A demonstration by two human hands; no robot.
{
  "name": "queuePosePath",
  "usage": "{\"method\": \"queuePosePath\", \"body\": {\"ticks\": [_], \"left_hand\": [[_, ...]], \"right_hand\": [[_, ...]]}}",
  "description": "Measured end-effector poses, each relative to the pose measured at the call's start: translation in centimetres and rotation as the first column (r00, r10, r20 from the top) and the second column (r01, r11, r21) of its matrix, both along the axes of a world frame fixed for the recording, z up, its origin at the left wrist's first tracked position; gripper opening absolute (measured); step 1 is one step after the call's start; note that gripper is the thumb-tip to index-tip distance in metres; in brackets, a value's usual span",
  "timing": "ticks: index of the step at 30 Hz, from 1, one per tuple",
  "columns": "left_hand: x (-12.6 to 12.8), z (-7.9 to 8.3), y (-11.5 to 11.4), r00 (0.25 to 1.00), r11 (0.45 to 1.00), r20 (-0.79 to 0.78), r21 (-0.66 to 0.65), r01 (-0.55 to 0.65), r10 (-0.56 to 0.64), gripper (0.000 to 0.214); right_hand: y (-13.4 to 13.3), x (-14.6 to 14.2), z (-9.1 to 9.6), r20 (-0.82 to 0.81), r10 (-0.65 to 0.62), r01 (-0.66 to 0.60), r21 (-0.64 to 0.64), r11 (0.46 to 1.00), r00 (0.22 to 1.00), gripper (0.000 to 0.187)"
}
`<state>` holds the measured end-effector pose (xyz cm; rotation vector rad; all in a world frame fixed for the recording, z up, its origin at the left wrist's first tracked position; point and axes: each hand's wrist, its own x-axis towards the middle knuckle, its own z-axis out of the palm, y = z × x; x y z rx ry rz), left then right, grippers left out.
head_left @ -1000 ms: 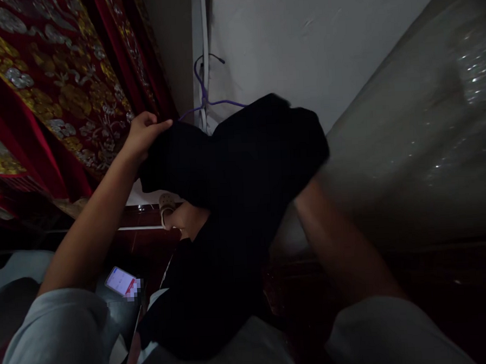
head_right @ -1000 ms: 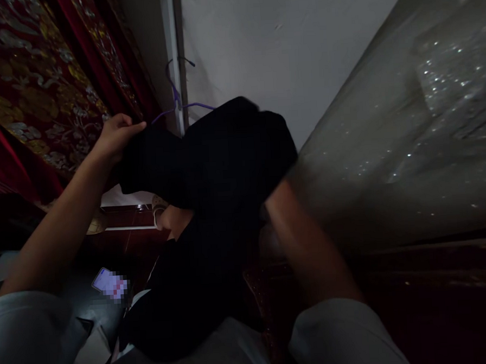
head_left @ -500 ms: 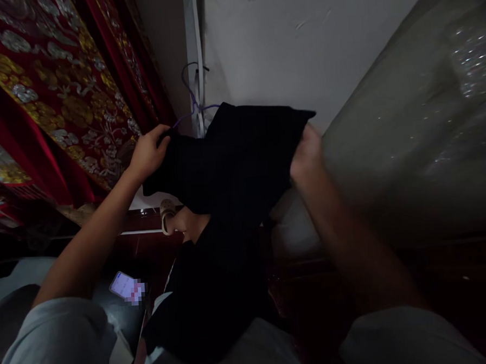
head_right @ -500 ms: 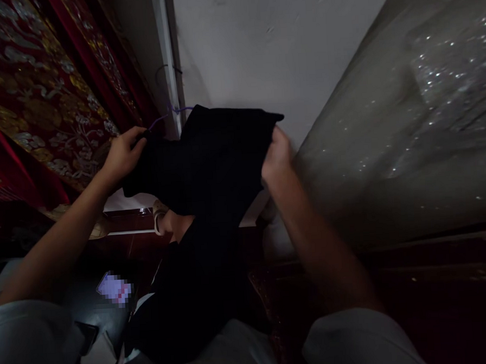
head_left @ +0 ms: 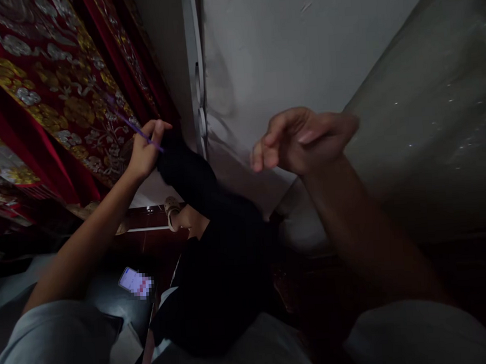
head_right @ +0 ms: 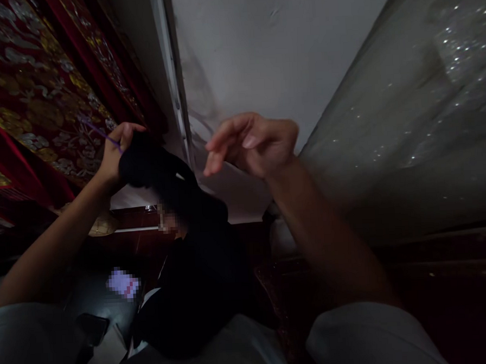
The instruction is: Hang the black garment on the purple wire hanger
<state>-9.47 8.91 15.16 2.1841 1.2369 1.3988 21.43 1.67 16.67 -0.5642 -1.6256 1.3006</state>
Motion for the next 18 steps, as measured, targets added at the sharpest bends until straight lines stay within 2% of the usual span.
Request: {"method": "queuePosePath", "body": {"ticks": [1,2,4,6,8,9,10,13,15,17,18], "left_hand": [[0.2,-0.2,-1.1,0.999,0.999,-0.026,0.011,0.045,-0.045,0.062],[0.4,-0.4,-2.3,0.994,0.995,-0.052,0.024,0.102,-0.100,0.064],[0.9,-0.6,-4.4,0.969,0.973,-0.100,0.028,0.230,-0.227,0.064],[1.7,-0.7,-6.2,0.932,0.939,-0.127,0.013,0.344,-0.340,0.064],[2.8,-0.7,-7.5,0.901,0.910,-0.147,0.006,0.414,-0.409,0.069],[3.4,-0.6,-8.0,0.891,0.902,-0.158,0.010,0.432,-0.425,0.073],[4.0,-0.7,-8.4,0.885,0.897,-0.170,0.013,0.442,-0.434,0.076],[5.7,-0.9,-8.8,0.864,0.880,-0.192,0.007,0.475,-0.465,0.072],[6.2,-1.1,-8.1,0.857,0.875,-0.203,0.005,0.484,-0.473,0.064],[5.6,-1.1,-6.5,0.844,0.868,-0.227,-0.017,0.496,-0.486,0.059],[4.9,-0.8,-5.5,0.834,0.865,-0.240,-0.058,0.498,-0.497,0.063]], "right_hand": [[0.1,-0.1,-0.6,0.044,-0.012,0.011,0.028,1.000,0.999,0.031],[0.3,-0.4,-1.4,0.116,-0.076,0.065,0.092,0.994,0.990,0.030],[1.0,-1.5,-3.6,0.304,-0.264,0.170,0.302,0.938,0.915,0.042],[1.9,-3.2,-6.5,0.425,-0.422,0.152,0.537,0.830,0.801,0.072],[2.7,-5.0,-9.6,0.428,-0.490,0.068,0.697,0.714,0.759,0.103],[3.0,-5.9,-10.9,0.416,-0.531,0.063,0.741,0.669,0.738,0.110],[3.3,-6.6,-12.0,0.389,-0.571,0.081,0.774,0.628,0.723,0.108],[3.5,-7.9,-13.6,0.320,-0.682,0.169,0.819,0.548,0.657,0.078],[3.5,-7.7,-13.5,0.344,-0.707,0.169,0.820,0.547,0.618,0.070],[3.5,-6.7,-13.0,0.390,-0.694,0.127,0.813,0.568,0.605,0.075],[3.5,-6.0,-12.7,0.404,-0.690,0.112,0.812,0.572,0.600,0.078]]}}
